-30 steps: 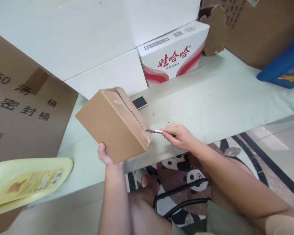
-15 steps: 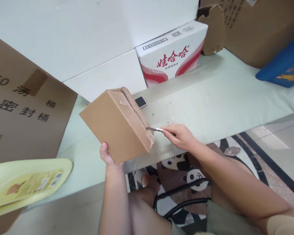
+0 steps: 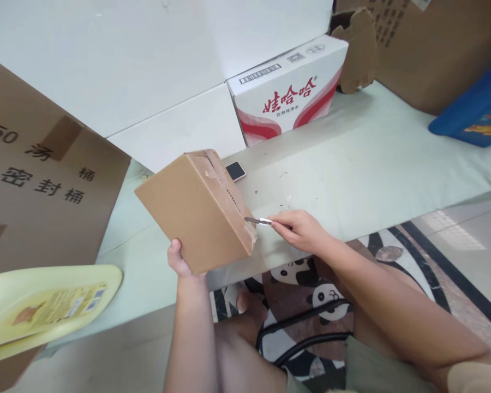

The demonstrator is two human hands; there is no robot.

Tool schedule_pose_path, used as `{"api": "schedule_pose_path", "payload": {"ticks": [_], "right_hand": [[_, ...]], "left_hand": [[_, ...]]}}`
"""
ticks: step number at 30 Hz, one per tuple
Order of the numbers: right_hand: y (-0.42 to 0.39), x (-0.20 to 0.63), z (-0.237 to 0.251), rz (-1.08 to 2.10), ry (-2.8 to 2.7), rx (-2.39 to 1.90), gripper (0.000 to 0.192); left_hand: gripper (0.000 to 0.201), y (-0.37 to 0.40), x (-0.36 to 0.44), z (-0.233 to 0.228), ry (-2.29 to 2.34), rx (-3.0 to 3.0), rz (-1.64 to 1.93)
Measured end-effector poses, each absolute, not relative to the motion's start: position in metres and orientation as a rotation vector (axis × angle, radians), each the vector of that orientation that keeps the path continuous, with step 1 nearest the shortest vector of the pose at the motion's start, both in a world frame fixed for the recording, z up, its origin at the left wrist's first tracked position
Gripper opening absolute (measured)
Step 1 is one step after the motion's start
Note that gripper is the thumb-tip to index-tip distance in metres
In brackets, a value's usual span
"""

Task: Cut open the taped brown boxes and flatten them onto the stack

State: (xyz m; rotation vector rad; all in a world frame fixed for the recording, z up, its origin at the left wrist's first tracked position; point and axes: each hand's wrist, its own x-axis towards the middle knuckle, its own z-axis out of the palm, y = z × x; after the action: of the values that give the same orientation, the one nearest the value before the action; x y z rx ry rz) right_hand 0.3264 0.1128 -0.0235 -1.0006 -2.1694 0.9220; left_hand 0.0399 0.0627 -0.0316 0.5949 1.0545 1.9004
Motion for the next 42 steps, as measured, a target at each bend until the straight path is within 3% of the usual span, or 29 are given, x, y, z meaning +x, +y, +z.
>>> {"api": "schedule_pose_path", "payload": {"ticks": [18, 23, 42], "right_hand": [[0.114, 0.333, -0.02, 1.008, -2.2, -0.865, 0.03], [0.11, 0.334, -0.025, 0.976, -2.286, -0.875, 0.03], [0.112, 0.331, -0.021, 0.916, -1.901, -0.985, 0.03]], "left_hand": [[0.041, 0.063, 0.046, -0.024, 0.986, 0.624, 1.971], [0.051, 0.068, 0.047, -0.015, 0.86, 0.598, 1.959], [0.05, 0.065, 0.044, -0.025, 1.022, 0.633, 1.943]]}}
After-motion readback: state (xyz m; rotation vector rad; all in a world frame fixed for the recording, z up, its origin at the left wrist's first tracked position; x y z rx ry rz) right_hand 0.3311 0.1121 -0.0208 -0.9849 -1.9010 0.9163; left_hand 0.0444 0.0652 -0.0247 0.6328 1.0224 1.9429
